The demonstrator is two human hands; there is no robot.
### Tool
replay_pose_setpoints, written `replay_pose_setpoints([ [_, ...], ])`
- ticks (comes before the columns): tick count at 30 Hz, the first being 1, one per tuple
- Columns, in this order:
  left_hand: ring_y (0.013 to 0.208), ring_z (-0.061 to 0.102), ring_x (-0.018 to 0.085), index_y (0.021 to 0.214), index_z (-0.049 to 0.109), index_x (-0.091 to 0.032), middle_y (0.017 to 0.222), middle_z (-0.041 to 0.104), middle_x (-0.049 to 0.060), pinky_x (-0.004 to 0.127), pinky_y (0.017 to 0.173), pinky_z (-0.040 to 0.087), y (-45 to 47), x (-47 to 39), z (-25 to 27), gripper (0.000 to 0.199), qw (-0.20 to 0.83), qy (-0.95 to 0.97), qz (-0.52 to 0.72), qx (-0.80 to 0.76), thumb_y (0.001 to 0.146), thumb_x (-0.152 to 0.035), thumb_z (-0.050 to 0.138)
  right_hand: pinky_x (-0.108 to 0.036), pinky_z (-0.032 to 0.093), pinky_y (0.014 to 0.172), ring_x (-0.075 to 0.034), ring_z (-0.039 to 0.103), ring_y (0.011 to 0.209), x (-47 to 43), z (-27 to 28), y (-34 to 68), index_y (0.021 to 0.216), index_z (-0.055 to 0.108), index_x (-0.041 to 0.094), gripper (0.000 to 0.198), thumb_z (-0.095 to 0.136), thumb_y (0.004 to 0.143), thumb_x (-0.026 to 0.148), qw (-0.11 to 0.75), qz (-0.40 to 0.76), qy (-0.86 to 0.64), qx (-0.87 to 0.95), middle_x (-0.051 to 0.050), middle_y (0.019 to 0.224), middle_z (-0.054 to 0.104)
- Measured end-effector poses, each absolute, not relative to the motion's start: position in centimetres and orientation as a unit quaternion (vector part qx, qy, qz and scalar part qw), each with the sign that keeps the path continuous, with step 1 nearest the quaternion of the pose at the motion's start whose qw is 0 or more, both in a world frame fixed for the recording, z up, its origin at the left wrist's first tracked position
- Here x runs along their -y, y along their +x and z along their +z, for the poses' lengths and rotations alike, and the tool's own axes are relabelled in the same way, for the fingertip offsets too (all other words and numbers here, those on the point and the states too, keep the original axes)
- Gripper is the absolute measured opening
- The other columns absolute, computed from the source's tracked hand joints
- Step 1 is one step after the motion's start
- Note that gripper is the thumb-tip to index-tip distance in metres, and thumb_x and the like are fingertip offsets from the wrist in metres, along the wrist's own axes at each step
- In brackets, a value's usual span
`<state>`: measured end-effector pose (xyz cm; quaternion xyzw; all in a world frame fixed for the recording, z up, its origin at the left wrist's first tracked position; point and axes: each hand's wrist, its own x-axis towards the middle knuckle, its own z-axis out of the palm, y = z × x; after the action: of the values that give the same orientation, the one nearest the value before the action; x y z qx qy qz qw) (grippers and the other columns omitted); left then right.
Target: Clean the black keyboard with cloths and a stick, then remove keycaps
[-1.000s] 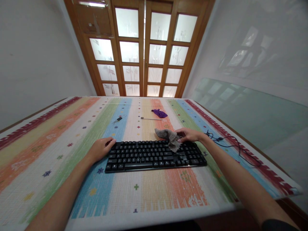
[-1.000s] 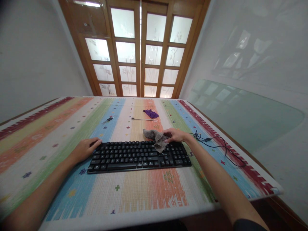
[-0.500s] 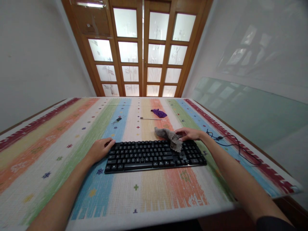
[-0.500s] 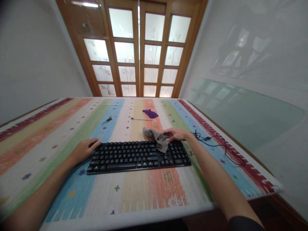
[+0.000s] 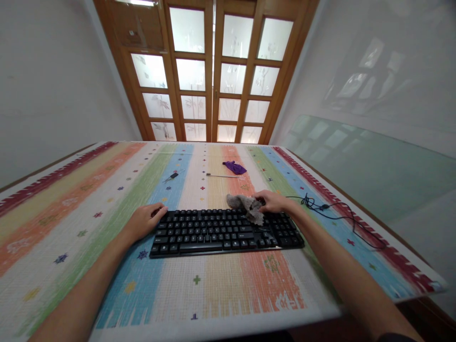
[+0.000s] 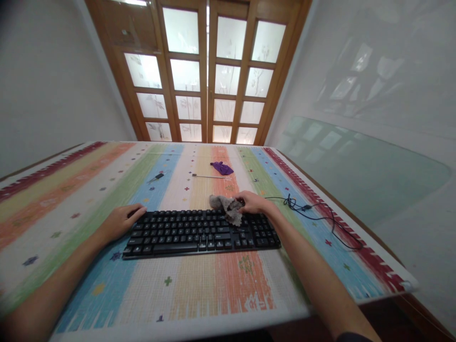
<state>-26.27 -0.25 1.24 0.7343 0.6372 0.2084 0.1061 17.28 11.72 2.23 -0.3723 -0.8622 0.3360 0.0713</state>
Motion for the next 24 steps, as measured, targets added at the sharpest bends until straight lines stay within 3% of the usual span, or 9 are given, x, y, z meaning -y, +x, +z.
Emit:
replay_pose_setpoints([
  [7,0.068,0.064,0.022,0.075,0.060,-0.022,0.071,0.069,0.004,0.030,0.067,0.042,-26.3,0.2,1.0,0.049,0.104,0.734,0.205,-0.639,0.088,-0.059,0.032,-0.027,0.040,0.068,-0.019,0.054,0.072,-11.0,2.3,16.7,0.070,0.060,0.017,0.012,0.058,0.057,0.018,0.104,0.289,-0.385,0.870,0.001,0.069,0.060],
  [12,0.070,0.064,0.023,0.075,0.061,-0.022,0.073,0.070,0.004,0.030,0.068,0.043,-26.3,0.3,1.0,0.049,0.108,0.733,0.209,-0.638,0.087,-0.059,0.032,-0.029,0.044,0.077,-0.022,0.059,0.080,-10.8,1.9,16.6,0.080,0.068,0.016,0.022,0.058,0.060,0.017,0.136,0.265,-0.405,0.865,-0.002,0.080,0.068],
  [19,0.070,0.065,0.023,0.075,0.062,-0.022,0.073,0.071,0.004,0.030,0.069,0.044,-26.3,0.3,1.0,0.048,0.105,0.731,0.211,-0.640,0.087,-0.059,0.033,-0.031,0.046,0.081,-0.024,0.063,0.086,-10.7,1.6,16.8,0.096,0.072,0.015,0.032,0.063,0.066,0.022,0.139,0.266,-0.401,0.866,-0.005,0.093,0.072],
  [24,0.071,0.065,0.023,0.074,0.060,-0.022,0.074,0.071,0.005,0.030,0.069,0.044,-26.3,0.3,1.0,0.048,0.103,0.732,0.209,-0.640,0.087,-0.059,0.033,-0.031,0.046,0.080,-0.024,0.063,0.087,-10.6,1.8,16.7,0.092,0.073,0.016,0.029,0.063,0.066,0.022,0.127,0.278,-0.407,0.860,-0.004,0.090,0.073],
])
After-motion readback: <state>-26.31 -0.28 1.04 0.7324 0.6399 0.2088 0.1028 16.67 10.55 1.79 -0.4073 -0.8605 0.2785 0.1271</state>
